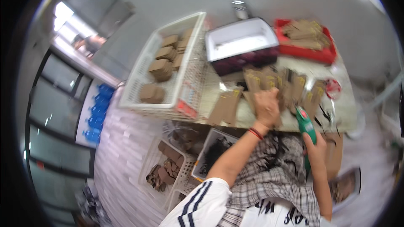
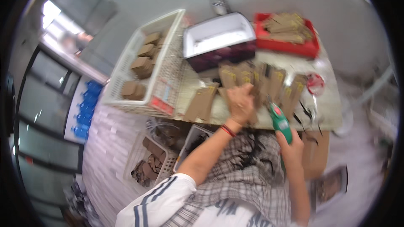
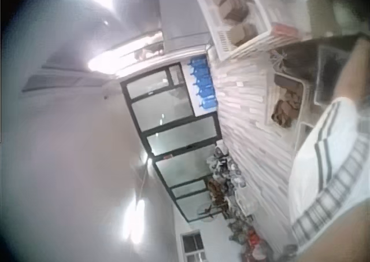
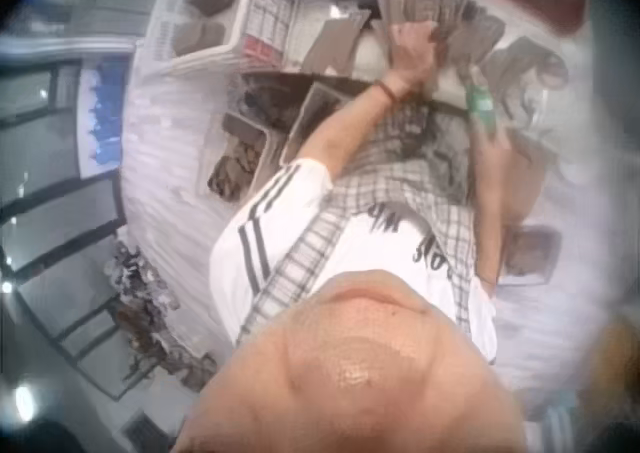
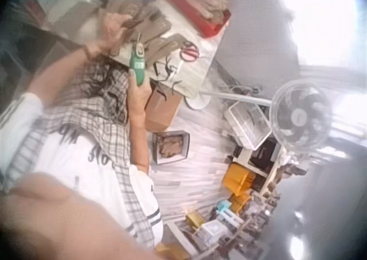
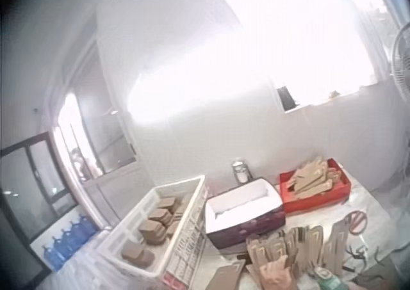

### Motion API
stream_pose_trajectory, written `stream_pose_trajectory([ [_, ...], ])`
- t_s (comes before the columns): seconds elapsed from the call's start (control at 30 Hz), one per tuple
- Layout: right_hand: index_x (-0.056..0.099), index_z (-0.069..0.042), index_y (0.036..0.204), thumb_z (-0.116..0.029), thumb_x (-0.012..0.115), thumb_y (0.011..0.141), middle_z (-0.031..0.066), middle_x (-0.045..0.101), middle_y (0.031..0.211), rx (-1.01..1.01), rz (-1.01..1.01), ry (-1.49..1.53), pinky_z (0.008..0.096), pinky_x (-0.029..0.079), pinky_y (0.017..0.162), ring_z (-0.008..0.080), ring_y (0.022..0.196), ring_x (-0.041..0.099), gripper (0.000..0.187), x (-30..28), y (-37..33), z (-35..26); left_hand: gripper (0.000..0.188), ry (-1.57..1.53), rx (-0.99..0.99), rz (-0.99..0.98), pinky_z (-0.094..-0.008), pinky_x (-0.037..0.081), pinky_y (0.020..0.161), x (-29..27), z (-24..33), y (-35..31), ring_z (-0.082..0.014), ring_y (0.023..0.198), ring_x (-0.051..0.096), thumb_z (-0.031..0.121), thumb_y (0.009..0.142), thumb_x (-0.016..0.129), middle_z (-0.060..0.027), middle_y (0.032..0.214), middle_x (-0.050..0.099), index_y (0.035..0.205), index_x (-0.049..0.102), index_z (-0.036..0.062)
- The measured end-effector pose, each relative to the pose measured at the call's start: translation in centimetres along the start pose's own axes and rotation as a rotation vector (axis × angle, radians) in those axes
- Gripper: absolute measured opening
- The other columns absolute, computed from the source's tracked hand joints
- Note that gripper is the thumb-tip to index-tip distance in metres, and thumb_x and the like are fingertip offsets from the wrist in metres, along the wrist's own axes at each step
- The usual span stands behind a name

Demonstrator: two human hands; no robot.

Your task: The person uses a green rotary cutter to trim the edges of small brown cardboard pieces on a worktable. Trimmed pieces are placed into a red tray, while offcuts fall onto the table. The person handles the pieces one at a time, rotating them as needed to complete the cuts.

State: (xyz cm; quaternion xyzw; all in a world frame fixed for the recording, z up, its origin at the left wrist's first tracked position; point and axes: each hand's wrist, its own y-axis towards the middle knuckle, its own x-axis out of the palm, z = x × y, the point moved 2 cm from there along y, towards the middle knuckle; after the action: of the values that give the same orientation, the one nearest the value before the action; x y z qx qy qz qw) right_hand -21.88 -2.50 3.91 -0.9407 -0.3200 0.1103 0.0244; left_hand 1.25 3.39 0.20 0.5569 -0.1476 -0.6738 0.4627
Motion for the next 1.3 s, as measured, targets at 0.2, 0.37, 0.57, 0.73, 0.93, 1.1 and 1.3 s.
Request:
stream_pose_trajectory([
  [0.2,0.060,0.000,0.095,-0.021,0.064,0.089,0.0007,0.053,0.068,-0.062,0.010,0.002,0.0244,0.040,0.040,0.0076,0.050,0.049,0.023,0.0,0.4,1.3,0.015,-0.706,-0.605,0.112,-0.0273,0.047,0.068,0.6,-0.3,-0.2,-0.0146,0.080,0.060,0.006,0.081,0.069,-0.0047,0.092,0.064,0.094,0.064,0.0029],
  [0.37,0.058,0.001,0.095,-0.020,0.063,0.091,0.0012,0.052,0.067,-0.078,-0.041,0.017,0.0241,0.039,0.039,0.0086,0.047,0.048,0.022,0.8,-0.3,0.4,0.009,-1.067,-0.821,0.161,-0.0205,0.045,0.063,-3.0,-0.4,0.1,-0.0038,0.072,0.055,0.007,0.088,0.067,0.0019,0.084,0.065,0.094,0.065,0.0008],
  [0.57,0.061,-0.001,0.094,-0.021,0.064,0.090,0.0004,0.053,0.066,-0.252,0.010,-0.092,0.0248,0.037,0.045,0.0069,0.049,0.047,0.021,1.0,0.4,-0.1,0.002,-1.293,-0.945,0.147,-0.0175,0.040,0.058,-3.7,1.7,1.9,-0.0013,0.066,0.052,0.008,0.087,0.067,0.0047,0.076,0.063,0.087,0.067,0.0057],
  [0.73,0.063,-0.002,0.101,-0.027,0.069,0.088,-0.0022,0.056,0.066,-0.077,0.008,-0.053,0.0241,0.039,0.048,0.0056,0.052,0.047,0.029,1.2,-0.9,-3.6,0.011,-1.411,-0.960,0.162,-0.0205,0.042,0.059,-4.6,2.0,1.9,-0.0047,0.066,0.057,0.008,0.081,0.074,0.0041,0.077,0.066,0.085,0.064,0.0107],
  [0.93,0.063,0.000,0.100,-0.029,0.071,0.087,0.0012,0.057,0.064,-0.134,-0.049,-0.063,0.0246,0.040,0.047,0.0064,0.052,0.050,0.034,1.1,0.0,-2.8,0.008,-1.470,-0.983,0.129,-0.0234,0.047,0.063,-3.8,2.1,1.7,-0.0091,0.069,0.062,0.011,0.086,0.071,-0.0010,0.083,0.069,0.090,0.065,0.0079],
  [1.1,0.063,0.000,0.101,-0.027,0.070,0.087,-0.0003,0.056,0.065,-0.086,-0.050,-0.079,0.0242,0.040,0.048,0.0053,0.052,0.049,0.032,1.8,-0.4,-3.6,0.007,-1.443,-1.040,0.144,-0.0224,0.047,0.061,-4.4,2.2,0.8,-0.0078,0.068,0.061,0.008,0.085,0.071,0.0005,0.080,0.068,0.087,0.064,0.0089],
  [1.3,0.062,-0.002,0.097,-0.021,0.066,0.088,0.0000,0.055,0.067,-0.205,0.003,-0.130,0.0243,0.038,0.046,0.0070,0.051,0.048,0.021,1.5,0.1,-2.9,0.006,-1.450,-1.042,0.177,-0.0211,0.045,0.064,-1.0,1.5,0.2,-0.0053,0.073,0.059,0.010,0.086,0.069,0.0018,0.084,0.066,0.090,0.064,0.0089],
])
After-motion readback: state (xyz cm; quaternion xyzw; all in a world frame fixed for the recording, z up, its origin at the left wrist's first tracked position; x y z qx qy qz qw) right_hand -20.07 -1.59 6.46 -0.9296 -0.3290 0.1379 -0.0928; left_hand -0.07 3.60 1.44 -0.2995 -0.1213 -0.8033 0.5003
